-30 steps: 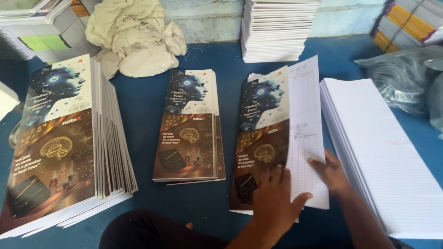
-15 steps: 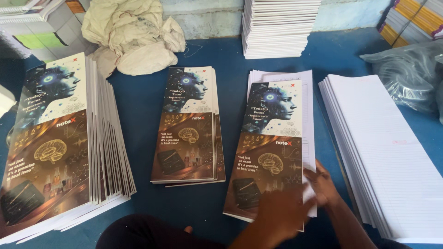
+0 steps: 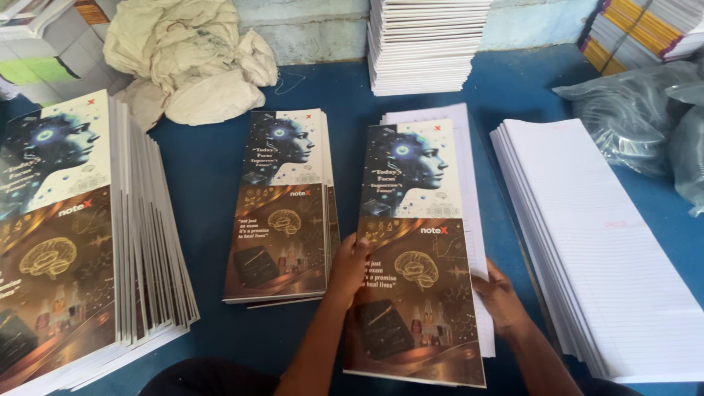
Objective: The person assembles notebooks by placing printed index pages between two covers. They repeatedly pick up a cover, insert the index page, and place the assembled notebook on a stack.
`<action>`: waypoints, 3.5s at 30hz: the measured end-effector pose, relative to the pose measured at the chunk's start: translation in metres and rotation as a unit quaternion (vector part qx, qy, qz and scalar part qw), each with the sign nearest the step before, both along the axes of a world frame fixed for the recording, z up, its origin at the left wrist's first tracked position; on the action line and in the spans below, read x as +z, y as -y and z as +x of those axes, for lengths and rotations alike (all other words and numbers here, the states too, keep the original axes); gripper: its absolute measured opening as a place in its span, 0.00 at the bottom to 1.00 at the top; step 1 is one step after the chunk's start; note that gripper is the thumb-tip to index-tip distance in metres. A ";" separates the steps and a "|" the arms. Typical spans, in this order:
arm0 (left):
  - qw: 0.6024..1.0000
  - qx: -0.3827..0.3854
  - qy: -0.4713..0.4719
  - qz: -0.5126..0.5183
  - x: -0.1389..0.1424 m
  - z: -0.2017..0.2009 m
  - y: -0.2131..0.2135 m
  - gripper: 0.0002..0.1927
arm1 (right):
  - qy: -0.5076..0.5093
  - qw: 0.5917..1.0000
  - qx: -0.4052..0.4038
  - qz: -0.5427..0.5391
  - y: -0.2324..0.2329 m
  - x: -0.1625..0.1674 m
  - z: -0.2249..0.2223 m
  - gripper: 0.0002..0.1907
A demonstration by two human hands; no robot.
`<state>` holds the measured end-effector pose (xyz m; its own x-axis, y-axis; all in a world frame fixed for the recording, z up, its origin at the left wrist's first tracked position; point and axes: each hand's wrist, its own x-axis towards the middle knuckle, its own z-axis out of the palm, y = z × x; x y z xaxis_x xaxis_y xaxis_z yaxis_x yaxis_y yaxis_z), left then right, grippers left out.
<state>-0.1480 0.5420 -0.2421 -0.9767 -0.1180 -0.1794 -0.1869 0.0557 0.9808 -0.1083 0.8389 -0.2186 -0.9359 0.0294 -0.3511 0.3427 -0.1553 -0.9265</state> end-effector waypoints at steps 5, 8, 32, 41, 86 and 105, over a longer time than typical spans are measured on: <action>0.988 -0.026 0.070 0.138 0.013 0.004 0.003 0.24 | 0.034 0.998 0.022 0.040 0.000 0.001 0.002 0.28; 0.975 -0.019 0.068 0.209 0.024 0.005 0.002 0.26 | 0.003 0.999 0.046 0.004 0.000 -0.001 0.003 0.30; 0.961 -0.004 0.137 0.238 0.038 0.004 -0.001 0.32 | -0.053 0.994 0.095 0.022 -0.029 -0.048 0.002 0.21; 0.958 -0.014 0.123 0.257 0.041 0.006 -0.001 0.33 | -0.022 0.995 0.074 0.065 -0.027 -0.037 0.008 0.21; 0.970 -0.048 0.060 0.231 0.049 0.015 -0.011 0.32 | 0.012 0.983 0.109 0.147 -0.039 -0.059 0.015 0.42; 0.962 0.009 0.102 0.254 0.005 0.012 -0.021 0.21 | -0.227 0.949 0.151 0.160 -0.034 -0.055 0.013 0.35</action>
